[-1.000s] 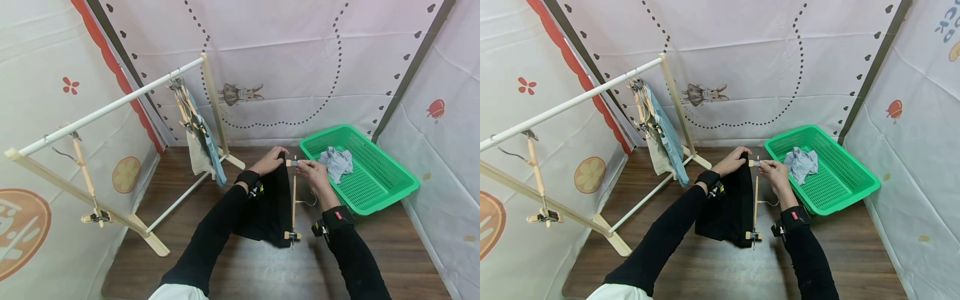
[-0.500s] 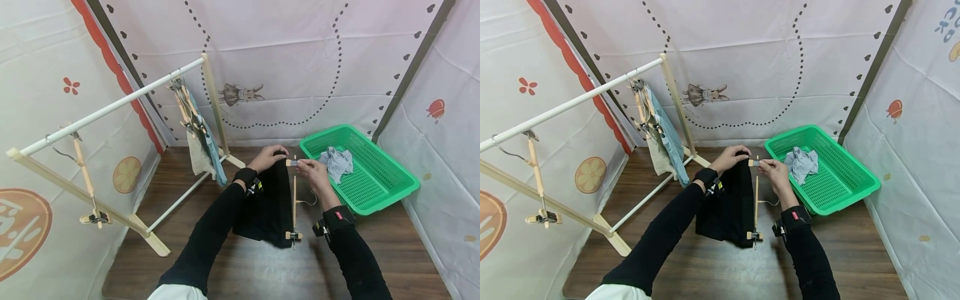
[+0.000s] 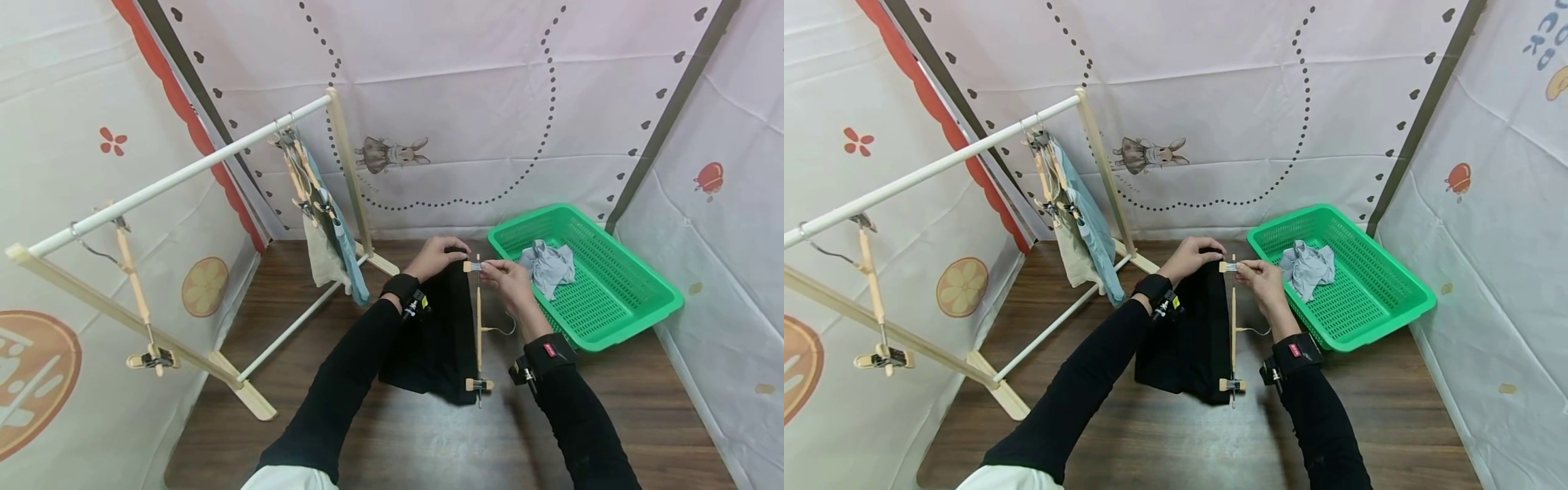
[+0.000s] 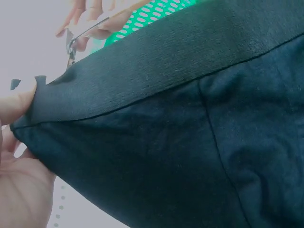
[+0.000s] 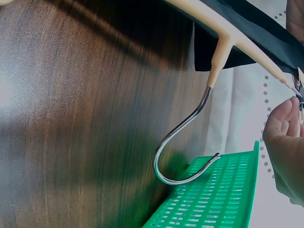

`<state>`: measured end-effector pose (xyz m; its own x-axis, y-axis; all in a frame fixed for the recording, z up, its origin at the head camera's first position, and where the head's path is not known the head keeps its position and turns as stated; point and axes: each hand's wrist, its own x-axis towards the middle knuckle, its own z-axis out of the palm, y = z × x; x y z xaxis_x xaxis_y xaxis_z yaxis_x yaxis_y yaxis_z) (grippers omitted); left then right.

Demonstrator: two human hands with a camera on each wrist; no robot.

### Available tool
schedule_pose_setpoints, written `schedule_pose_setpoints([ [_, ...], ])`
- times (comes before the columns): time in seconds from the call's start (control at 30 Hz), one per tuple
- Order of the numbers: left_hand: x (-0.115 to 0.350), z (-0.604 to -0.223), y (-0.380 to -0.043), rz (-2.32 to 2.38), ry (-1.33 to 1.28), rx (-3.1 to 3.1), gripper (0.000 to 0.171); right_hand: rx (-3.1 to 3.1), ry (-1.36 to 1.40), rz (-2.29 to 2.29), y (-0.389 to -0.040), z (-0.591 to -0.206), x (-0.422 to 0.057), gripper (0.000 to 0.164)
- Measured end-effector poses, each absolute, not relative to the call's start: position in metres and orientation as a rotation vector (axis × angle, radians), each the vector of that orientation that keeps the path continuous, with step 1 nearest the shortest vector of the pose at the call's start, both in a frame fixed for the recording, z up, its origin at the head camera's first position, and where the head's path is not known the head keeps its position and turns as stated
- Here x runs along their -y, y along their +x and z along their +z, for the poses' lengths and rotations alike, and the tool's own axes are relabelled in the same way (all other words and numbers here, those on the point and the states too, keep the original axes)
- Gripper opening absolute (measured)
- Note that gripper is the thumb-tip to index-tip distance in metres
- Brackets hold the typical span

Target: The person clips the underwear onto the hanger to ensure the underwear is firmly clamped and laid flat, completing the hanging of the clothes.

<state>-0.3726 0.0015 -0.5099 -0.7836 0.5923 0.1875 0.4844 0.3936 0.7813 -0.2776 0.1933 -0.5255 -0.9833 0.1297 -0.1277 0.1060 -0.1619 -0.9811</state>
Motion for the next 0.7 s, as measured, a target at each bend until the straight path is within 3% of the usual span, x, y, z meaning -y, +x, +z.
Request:
schedule_pose_setpoints([
  [0.27, 0.004, -0.504, -0.373, 1.465, 0.787, -2.355, 0.016, 2.163, -0.241, 2.180, -0.279, -0.521, -0.192, 0.038],
  [0.7, 0.005, -0.506, -0.373, 1.412, 0.818, -2.448, 0.021, 2.210, -0.201, 2.112, -0.278, -0.515, -0.189, 0.035],
])
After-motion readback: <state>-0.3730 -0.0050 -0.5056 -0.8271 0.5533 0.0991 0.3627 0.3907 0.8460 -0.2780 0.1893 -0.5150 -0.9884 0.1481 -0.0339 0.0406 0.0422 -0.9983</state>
